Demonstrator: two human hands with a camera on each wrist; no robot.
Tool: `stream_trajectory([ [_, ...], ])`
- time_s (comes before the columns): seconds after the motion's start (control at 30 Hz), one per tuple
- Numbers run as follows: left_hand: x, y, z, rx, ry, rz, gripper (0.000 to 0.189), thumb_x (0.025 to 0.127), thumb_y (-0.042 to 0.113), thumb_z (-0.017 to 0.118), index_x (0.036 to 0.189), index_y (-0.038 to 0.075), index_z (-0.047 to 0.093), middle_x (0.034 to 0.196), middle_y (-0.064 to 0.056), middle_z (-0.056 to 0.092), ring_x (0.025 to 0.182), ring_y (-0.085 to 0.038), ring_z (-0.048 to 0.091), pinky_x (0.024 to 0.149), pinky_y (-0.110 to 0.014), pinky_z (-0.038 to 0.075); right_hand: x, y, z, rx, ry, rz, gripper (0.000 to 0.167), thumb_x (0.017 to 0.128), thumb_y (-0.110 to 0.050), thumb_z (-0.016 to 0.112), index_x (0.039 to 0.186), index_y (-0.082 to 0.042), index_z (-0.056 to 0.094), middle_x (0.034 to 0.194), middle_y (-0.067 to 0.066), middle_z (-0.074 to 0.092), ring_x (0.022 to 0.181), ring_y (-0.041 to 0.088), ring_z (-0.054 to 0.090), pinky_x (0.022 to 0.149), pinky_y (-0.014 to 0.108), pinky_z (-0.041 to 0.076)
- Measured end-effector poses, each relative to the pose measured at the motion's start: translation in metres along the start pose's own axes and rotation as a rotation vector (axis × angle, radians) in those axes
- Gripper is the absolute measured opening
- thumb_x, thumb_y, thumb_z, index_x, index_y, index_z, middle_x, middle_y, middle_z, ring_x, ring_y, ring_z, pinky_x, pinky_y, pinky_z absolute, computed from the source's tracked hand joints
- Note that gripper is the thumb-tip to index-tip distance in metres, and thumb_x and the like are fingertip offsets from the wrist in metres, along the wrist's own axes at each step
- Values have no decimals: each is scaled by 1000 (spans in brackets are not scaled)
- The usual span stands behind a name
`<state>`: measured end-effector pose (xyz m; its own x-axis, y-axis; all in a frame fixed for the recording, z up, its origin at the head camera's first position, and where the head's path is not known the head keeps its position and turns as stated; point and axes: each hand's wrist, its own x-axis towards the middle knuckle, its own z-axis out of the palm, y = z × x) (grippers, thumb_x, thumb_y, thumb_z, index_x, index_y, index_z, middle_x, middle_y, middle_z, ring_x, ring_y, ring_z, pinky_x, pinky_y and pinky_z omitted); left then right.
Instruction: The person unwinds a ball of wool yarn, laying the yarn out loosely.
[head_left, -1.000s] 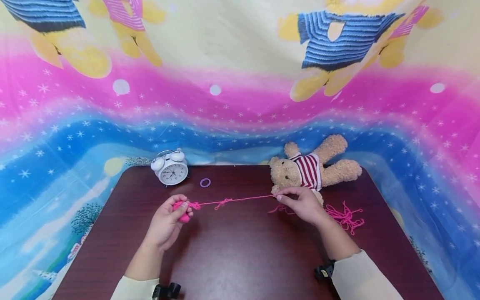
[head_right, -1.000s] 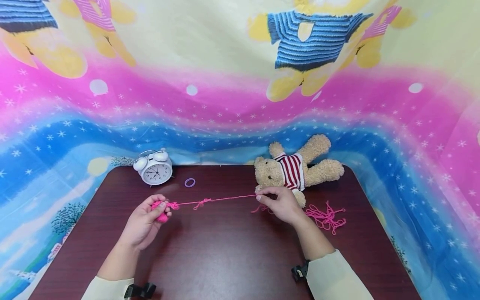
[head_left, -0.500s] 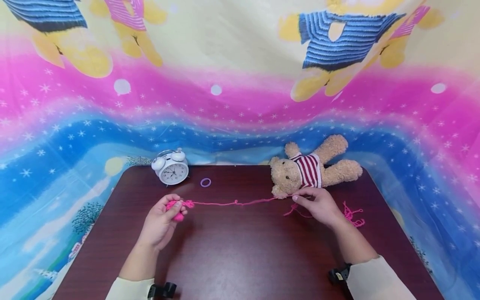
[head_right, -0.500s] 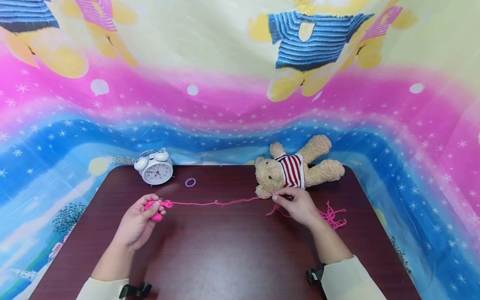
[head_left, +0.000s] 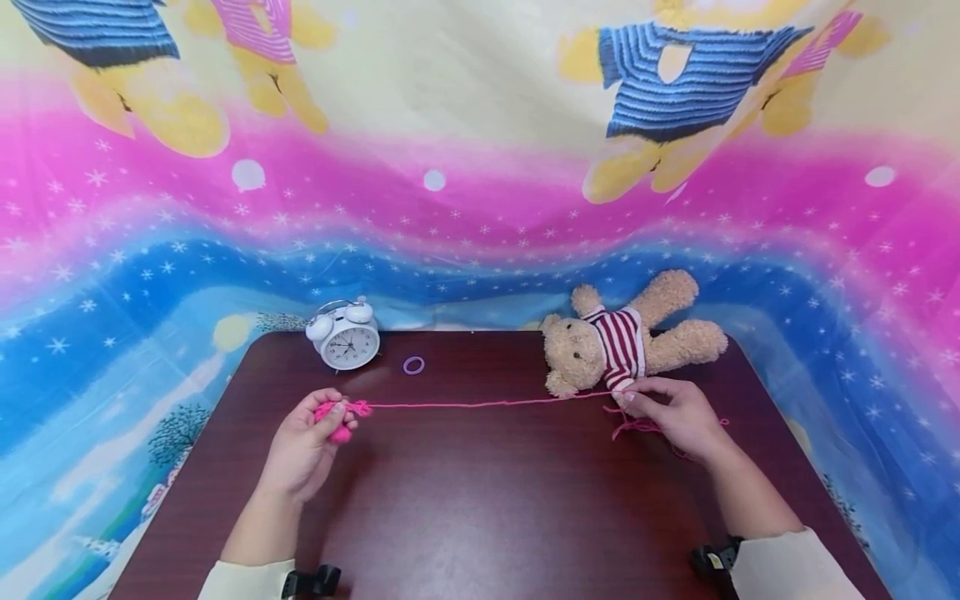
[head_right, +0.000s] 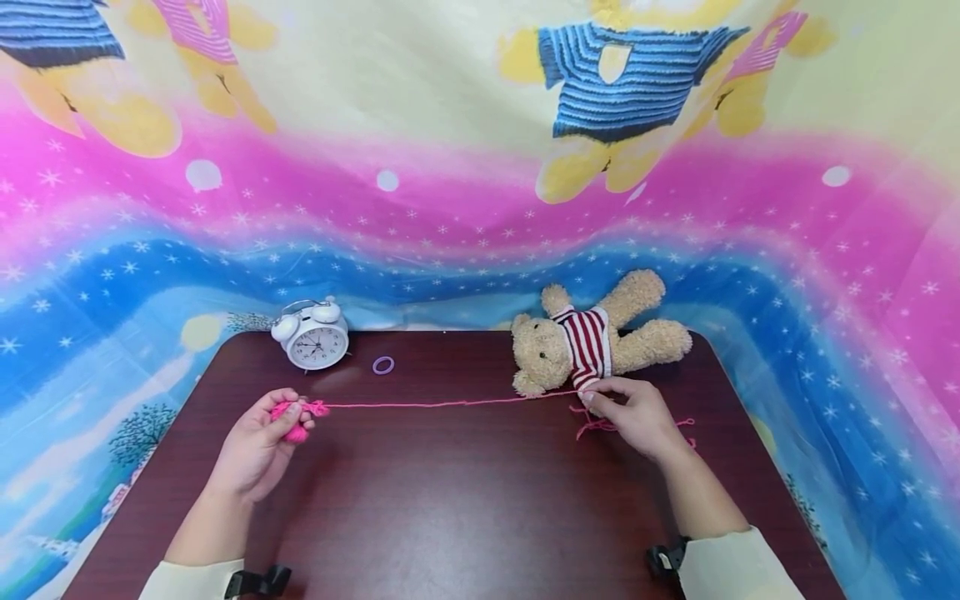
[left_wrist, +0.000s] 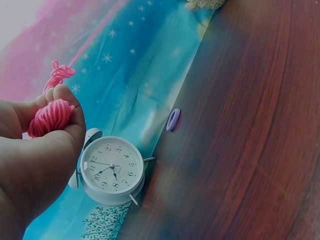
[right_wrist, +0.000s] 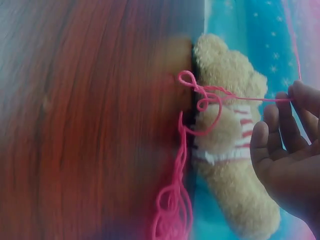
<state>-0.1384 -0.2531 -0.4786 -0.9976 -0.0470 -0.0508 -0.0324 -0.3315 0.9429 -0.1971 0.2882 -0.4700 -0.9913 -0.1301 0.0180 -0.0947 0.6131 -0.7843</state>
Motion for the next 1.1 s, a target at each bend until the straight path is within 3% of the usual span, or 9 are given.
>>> stream_trajectory([
  [0.1,0,1,-3,-1,3,8,21,104,7,62,120,2,49,101,-3,64,85,-10,69,80,-20,59,-4,4,-7,-11,5,23,34,100,-39,70,119,-11,77,99,5,79,97,23,72,76,29,53],
  [0.4,-1,1,-9,-21,-7,30,15,104,7,61,117,5,53,97,-1,71,84,-10,70,76,-19,59,-12,16,-30,-97,45,65,45,100,-50,67,122,-11,75,107,8,74,84,21,56,67,33,45],
  [0.53,-1,3,-10,-14,0,20,17,104,5,61,118,4,51,98,-3,66,84,-10,69,77,-19,59,-16,22,-40,-102,47,101,51,98,-53,67,124,-11,73,76,3,62,60,17,46,56,33,42],
  [0.63,-1,3,-10,-16,1,14,17,104,6,61,118,4,51,98,-3,66,85,-10,69,78,-19,59,-20,26,-46,-97,49,122,54,97,-56,67,126,-10,72,64,1,47,52,19,39,50,35,38],
  [0.87,-1,1,-9,-34,-10,17,14,104,6,61,116,5,55,95,-3,68,84,-11,71,77,-20,59,-25,37,-58,-121,53,134,54,98,-56,65,127,-11,70,74,10,59,51,20,40,45,36,36],
  [1.1,0,0,-8,-2,-9,8,19,105,10,62,120,2,53,93,-1,69,84,-11,71,79,-20,59,-27,51,-68,-109,87,122,50,99,-50,67,126,-8,72,107,19,74,87,22,69,61,34,53],
])
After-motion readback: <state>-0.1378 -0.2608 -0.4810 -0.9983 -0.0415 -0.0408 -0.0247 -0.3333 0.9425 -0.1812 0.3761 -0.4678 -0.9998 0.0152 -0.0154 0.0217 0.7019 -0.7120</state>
